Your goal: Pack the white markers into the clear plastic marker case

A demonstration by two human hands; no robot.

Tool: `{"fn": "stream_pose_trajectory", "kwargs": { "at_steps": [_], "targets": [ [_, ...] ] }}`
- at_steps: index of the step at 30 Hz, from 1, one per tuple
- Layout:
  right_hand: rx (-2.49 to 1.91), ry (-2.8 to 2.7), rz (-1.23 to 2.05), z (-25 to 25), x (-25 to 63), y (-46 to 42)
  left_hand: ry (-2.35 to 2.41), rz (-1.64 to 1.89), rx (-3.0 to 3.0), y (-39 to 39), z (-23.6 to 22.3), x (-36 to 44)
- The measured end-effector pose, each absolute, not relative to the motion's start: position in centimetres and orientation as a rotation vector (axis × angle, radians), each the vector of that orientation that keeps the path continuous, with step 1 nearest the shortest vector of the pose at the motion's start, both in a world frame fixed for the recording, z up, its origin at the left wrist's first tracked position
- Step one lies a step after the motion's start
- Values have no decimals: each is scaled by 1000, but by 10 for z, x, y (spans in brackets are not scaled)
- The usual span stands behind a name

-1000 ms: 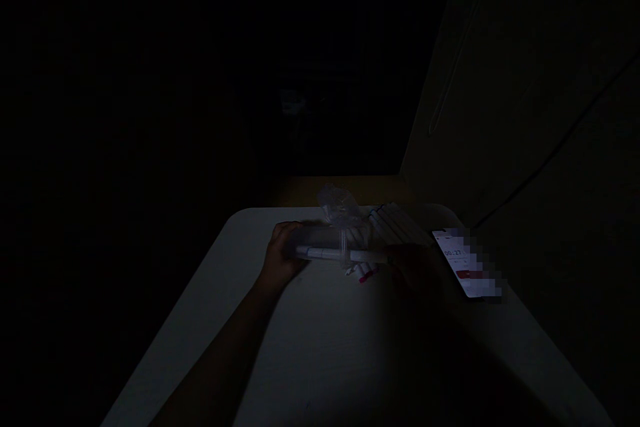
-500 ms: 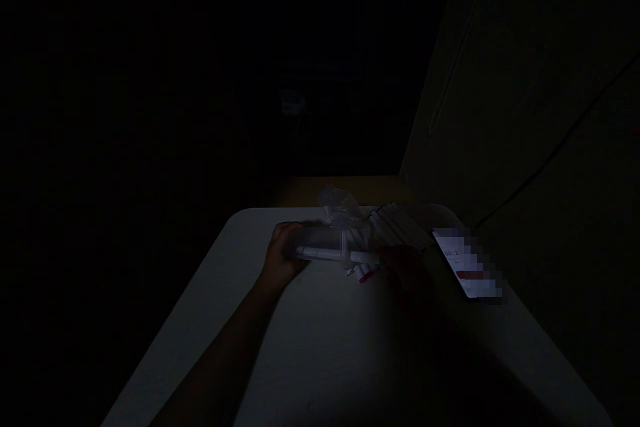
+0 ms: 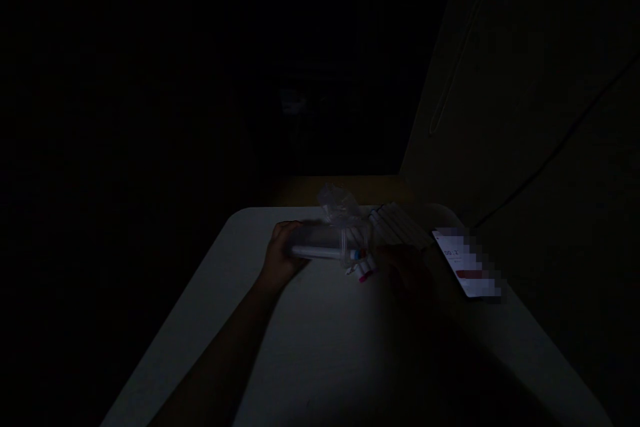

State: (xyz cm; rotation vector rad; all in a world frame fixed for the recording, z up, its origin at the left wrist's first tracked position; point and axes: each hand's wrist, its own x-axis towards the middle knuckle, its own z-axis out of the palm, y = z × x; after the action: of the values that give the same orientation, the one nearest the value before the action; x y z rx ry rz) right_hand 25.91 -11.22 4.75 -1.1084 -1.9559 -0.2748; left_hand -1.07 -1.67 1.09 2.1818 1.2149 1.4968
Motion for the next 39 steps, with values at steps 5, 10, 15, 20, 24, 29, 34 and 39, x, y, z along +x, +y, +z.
{"fn": "stream_pose_trajectory", "kwargs": {
  "at_steps": [5, 10, 15, 20, 24, 29, 34, 39],
  "targets": [
    [-1110, -1965, -320, 48, 260, -109, 1198, 1495, 2209, -16, 9, -11],
    [-1144, -1974, -362, 48, 260, -110, 1193, 1512, 2233, -15, 8, -12],
    [-1190, -1918, -395, 41, 261, -110, 1166, 1516, 2229, -16, 8, -12],
    [-1234, -1903, -310, 37, 261, -105, 1192, 1520, 2215, -17, 10, -11],
    [-1296, -1946, -260, 37, 262, -102, 1202, 1501, 2215, -17, 11, -10],
    [-1315, -1964, -256, 38, 263, -101, 1164, 1534, 2248, -16, 9, -12],
    [-1276, -1975, -312, 39, 262, -99, 1169, 1531, 2256, -15, 8, -12],
    [-1342, -1986, -296, 35, 264, -97, 1175, 1534, 2265, -15, 9, -12]
  ]
}}
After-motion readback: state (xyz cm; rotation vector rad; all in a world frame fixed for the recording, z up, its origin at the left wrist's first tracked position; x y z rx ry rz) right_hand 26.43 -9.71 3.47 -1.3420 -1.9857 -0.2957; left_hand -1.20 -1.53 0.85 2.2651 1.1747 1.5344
